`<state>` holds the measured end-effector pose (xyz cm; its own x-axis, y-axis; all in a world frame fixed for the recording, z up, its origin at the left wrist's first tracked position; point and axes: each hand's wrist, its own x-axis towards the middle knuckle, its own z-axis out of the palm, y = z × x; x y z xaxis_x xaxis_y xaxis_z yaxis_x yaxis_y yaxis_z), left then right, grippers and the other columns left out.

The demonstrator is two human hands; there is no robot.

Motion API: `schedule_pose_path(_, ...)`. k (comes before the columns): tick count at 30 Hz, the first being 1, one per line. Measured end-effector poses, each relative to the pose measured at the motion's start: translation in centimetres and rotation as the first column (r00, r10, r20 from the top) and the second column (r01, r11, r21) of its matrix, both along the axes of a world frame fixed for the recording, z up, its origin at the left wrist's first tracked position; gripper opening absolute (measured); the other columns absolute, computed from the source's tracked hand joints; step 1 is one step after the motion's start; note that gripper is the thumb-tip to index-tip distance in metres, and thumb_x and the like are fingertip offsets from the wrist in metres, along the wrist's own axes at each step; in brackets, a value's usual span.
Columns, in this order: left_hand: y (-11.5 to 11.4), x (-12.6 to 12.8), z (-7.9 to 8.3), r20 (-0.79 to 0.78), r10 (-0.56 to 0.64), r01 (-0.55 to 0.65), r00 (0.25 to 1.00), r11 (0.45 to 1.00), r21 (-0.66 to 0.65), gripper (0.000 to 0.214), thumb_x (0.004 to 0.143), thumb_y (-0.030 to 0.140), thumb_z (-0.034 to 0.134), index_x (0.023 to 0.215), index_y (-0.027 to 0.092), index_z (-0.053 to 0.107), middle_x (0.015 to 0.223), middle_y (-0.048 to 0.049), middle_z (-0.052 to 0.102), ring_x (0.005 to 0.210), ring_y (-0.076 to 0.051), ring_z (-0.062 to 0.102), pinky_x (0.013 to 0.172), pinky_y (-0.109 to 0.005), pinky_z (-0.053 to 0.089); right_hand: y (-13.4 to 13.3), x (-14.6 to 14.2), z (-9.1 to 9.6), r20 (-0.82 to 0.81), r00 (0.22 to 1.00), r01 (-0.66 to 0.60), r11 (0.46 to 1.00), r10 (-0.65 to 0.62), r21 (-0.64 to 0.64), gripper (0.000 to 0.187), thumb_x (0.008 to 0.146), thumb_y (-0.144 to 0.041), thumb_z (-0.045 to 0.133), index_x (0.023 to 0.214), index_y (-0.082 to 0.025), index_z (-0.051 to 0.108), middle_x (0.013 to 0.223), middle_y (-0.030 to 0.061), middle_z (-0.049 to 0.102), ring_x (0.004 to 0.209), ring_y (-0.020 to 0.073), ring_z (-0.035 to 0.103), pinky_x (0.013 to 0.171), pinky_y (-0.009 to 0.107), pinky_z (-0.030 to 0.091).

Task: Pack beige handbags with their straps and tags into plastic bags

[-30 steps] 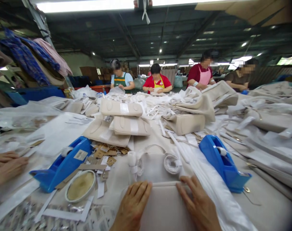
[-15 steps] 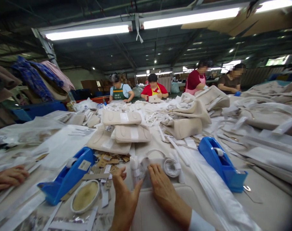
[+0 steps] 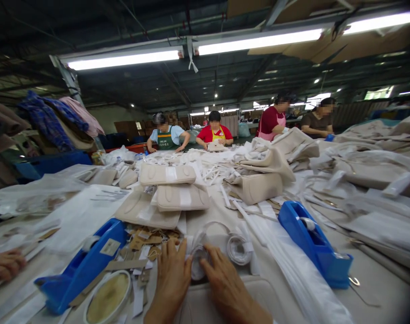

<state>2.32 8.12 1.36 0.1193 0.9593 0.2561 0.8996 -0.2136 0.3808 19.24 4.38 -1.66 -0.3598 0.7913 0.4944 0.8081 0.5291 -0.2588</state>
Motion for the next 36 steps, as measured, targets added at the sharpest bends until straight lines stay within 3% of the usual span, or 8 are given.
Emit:
schedule_pose_path(3, 0.3, 0.2, 1.1, -0.216, 0.050, -0.051, 0.975, 0.999, 0.000, 0.047, 0.085, 0.026, 0.051, 0.130, 0.012, 0.055, 0.125, -0.0172, 0.053, 0.120, -0.035, 0.046, 0.099, -0.049, 0.040, -0.2, 0.1, 0.0, -0.054, 0.998, -0.037, 0.999, 0.036, -0.017, 0.038, 0.076, 0.003, 0.050, 0.104, -0.018, 0.066, 0.138, 0.0130, 0.051, 0.117, 0.0279, 0.053, 0.098, 0.043, 0.049)
schedule_pose_path(6, 1.1, 2.0, 3.2, -0.234, 0.058, -0.052, 0.971, 0.998, 0.034, 0.061, 0.086, 0.021, 0.052, 0.144, 0.005, 0.038, 0.139, -0.0199, 0.045, 0.128, -0.033, 0.040, 0.107, -0.045, 0.035, -0.1, 0.1, -0.2, -0.072, 0.996, -0.047, 0.999, 0.047, 0.006, 0.024, 0.082, -0.001, 0.053, 0.094, -0.017, 0.066, 0.124, 0.0135, 0.057, 0.109, 0.0256, 0.055, 0.094, 0.040, 0.050)
schedule_pose_path(10, 3.5, 6.1, 5.3, -0.206, -0.033, 0.027, 0.978, 0.999, -0.030, 0.056, 0.094, 0.022, 0.042, 0.147, 0.008, 0.032, 0.141, -0.0168, 0.047, 0.129, -0.030, 0.042, 0.108, -0.043, 0.033, 0.1, 0.1, -0.1, -0.059, 0.996, -0.069, 0.997, 0.071, 0.032, 0.015, 0.085, -0.005, 0.057, 0.089, -0.016, 0.066, 0.108, 0.0119, 0.060, 0.097, 0.0236, 0.056, 0.085, 0.037, 0.052)
schedule_pose_path(14, 6.5, 8.7, 4.2, -0.202, -0.080, 0.046, 0.976, 0.985, -0.168, 0.040, 0.093, 0.025, 0.049, 0.132, 0.017, 0.053, 0.125, -0.0119, 0.063, 0.117, -0.027, 0.057, 0.097, -0.036, 0.044, 0.2, 0.1, 0.1, -0.035, 0.997, -0.073, 0.997, 0.073, 0.012, 0.011, 0.082, -0.006, 0.061, 0.083, -0.016, 0.065, 0.096, 0.0099, 0.060, 0.088, 0.0232, 0.056, 0.074, 0.035, 0.051)
schedule_pose_path(18, 8.0, 8.7, 2.7, -0.208, -0.051, -0.002, 0.977, 0.969, -0.249, 0.025, 0.095, 0.017, 0.044, 0.108, 0.017, 0.065, 0.107, -0.0111, 0.071, 0.104, -0.025, 0.065, 0.087, -0.038, 0.049, 0.2, 0.1, 0.1, -0.027, 0.997, -0.074, 0.997, 0.074, -0.003, 0.012, 0.078, -0.003, 0.061, 0.078, -0.015, 0.063, 0.097, 0.0092, 0.059, 0.087, 0.0225, 0.056, 0.073, 0.034, 0.050)
schedule_pose_path(26, 8.4, 10.9, 5.2, -0.091, -0.172, 0.145, 0.981, 0.958, -0.248, 0.025, 0.094, 0.013, 0.051, 0.117, 0.014, 0.060, 0.118, -0.0088, 0.064, 0.110, -0.021, 0.060, 0.095, -0.042, 0.048, 0.0, 0.3, 0.3, -0.087, 0.994, -0.075, 0.997, 0.073, -0.020, 0.015, 0.083, -0.007, 0.058, 0.084, -0.017, 0.069, 0.100, 0.0106, 0.060, 0.088, 0.0223, 0.058, 0.075, 0.034, 0.052)
schedule_pose_path(31, 10.1, 13.8, 5.1, 0.062, -0.311, 0.316, 0.948, 0.917, -0.244, 0.011, 0.089, 0.011, 0.059, 0.096, 0.013, 0.068, 0.098, -0.0036, 0.071, 0.093, -0.016, 0.066, 0.087, -0.036, 0.053, 0.3, 0.3, 0.8, -0.195, 0.975, -0.110, 0.994, 0.104, -0.016, 0.022, 0.081, -0.007, 0.053, 0.095, -0.016, 0.069, 0.112, 0.0125, 0.061, 0.094, 0.0216, 0.059, 0.079, 0.032, 0.053)
schedule_pose_path(36, 9.7, 12.2, 5.5, 0.095, -0.231, 0.246, 0.968, 0.949, -0.198, 0.033, 0.079, -0.001, 0.044, 0.086, 0.013, 0.073, 0.088, -0.0057, 0.075, 0.089, -0.014, 0.068, 0.083, -0.026, 0.051, 0.9, 0.2, -0.4, -0.162, 0.986, -0.040, 0.999, 0.039, -0.005, 0.016, 0.071, -0.008, 0.060, 0.080, -0.016, 0.070, 0.092, 0.0093, 0.063, 0.082, 0.0207, 0.062, 0.067, 0.028, 0.051)
